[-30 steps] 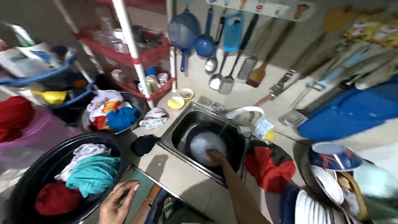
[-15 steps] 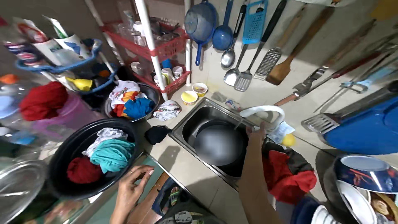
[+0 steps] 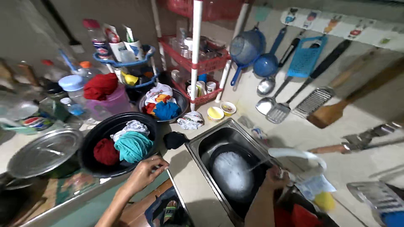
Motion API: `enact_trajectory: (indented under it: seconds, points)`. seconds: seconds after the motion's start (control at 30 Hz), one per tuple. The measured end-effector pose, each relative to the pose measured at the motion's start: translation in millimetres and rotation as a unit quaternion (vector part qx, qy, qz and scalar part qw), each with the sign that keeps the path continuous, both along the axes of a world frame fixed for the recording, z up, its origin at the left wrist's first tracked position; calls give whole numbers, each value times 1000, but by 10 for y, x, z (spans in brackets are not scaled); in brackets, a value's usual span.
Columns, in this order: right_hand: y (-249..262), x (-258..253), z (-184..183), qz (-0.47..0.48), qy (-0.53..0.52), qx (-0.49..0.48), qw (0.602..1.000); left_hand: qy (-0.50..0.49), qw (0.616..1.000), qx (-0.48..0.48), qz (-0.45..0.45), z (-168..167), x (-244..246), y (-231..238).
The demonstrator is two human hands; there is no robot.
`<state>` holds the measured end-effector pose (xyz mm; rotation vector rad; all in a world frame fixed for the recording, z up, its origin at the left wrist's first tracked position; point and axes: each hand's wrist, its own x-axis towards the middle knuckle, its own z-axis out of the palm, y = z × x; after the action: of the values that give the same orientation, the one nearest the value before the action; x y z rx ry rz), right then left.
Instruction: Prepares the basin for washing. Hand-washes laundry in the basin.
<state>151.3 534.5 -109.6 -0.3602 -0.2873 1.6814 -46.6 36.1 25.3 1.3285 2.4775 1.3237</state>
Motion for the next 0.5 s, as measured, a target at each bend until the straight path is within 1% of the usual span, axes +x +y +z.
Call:
enact_trajectory:
  seconds: [0.07, 0.1, 0.13, 0.17, 0.23, 0.3, 0.33, 0.4, 0.43, 0.5]
  points:
    - [59, -26, -89, 3, 55, 18, 998, -6, 998, -61, -11, 134, -249, 73]
    - [67, -30, -95, 9, 66, 22, 998, -14, 996, -92, -8, 195, -409, 126]
    - [49, -21, -64, 16, 62, 18, 998, -21, 993, -116, 3, 235, -585, 190]
    - [8, 2, 4, 20, 37, 6, 999, -21, 992, -126, 19, 249, -775, 266]
    - [-96, 28, 232, 13, -74, -55, 996, -32, 989, -126, 63, 262, -1163, 454]
    - [-136, -4, 404, -6, -231, -109, 967, -52, 985, -111, 123, 277, -1511, 688]
    - [-156, -41, 464, -18, -290, -122, 949, -56, 981, -108, 153, 277, -1663, 809]
    - [-158, -141, 527, -38, -350, -142, 925, -57, 974, -114, 188, 216, -1951, 1037]
    - [-140, -188, 515, -51, -367, -151, 917, -48, 971, -131, 193, 131, -2111, 1137]
    - [-121, -206, 450, -66, -383, -144, 910, -37, 962, -205, 177, -44, -2364, 1283]
